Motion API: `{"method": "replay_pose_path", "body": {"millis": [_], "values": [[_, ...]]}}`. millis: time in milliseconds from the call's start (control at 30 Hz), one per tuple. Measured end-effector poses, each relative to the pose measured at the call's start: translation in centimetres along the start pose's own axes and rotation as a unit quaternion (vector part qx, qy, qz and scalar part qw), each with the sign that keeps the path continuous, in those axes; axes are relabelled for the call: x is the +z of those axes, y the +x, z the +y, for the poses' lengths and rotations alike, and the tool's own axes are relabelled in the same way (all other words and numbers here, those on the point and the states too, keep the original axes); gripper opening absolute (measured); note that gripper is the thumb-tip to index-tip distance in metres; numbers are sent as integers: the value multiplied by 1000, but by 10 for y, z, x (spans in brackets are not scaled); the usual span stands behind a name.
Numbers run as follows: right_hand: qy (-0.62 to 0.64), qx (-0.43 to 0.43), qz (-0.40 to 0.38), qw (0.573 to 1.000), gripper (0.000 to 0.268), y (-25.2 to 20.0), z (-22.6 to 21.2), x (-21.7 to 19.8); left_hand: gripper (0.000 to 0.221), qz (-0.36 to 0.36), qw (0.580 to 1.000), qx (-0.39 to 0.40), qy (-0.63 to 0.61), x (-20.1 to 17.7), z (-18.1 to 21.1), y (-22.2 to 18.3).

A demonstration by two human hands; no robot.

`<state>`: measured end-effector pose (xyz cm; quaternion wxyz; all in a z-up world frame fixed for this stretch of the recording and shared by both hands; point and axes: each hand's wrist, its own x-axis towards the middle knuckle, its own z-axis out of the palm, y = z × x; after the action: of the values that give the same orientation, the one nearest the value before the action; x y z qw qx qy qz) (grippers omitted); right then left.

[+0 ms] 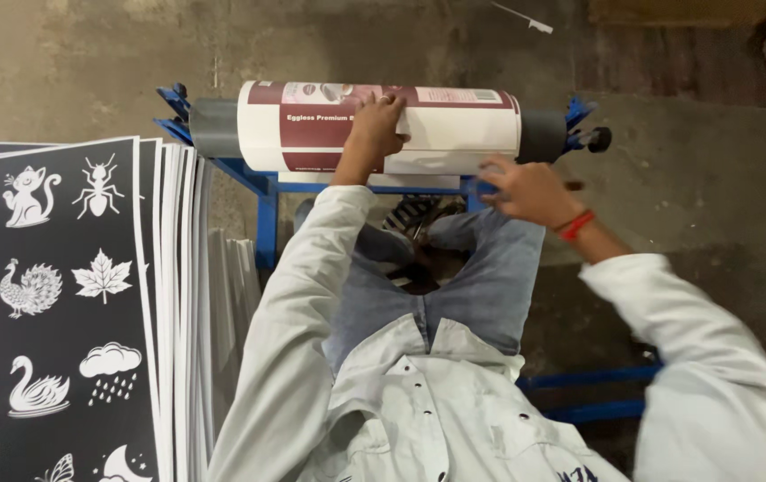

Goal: The person places printed sheets into a roller machine, applies pressure with a handheld tool, and then removes and stacks the folded packaging material.

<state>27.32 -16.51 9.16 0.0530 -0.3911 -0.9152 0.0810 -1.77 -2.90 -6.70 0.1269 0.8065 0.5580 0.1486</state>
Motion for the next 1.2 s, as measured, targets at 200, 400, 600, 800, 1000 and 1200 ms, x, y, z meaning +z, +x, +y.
{"method": "replay_pose_path", "body": {"millis": [200, 400, 600, 800, 1000, 1200], "values": [[57, 81, 104, 990, 62, 30, -1, 70, 86, -27, 1000, 1, -16, 3, -15, 13], [165, 81, 43, 982, 13, -9, -13, 128, 108, -86, 996, -1, -4, -19, -9, 7], [346, 195, 69, 915, 28, -62, -45, 175, 106, 37, 993, 113, 22, -38, -2, -8], [663, 367, 253, 602, 38, -43, -34, 184, 91, 10, 996, 93, 16, -58, 2, -22], [755, 359, 390, 385, 42, 22, -12, 207, 87, 64, 974, 162, 143, -41, -1, -14], [772, 393, 320, 384, 37, 80, -58, 249, 72, 25, 968, 181, 175, -24, -18, 3]]}}
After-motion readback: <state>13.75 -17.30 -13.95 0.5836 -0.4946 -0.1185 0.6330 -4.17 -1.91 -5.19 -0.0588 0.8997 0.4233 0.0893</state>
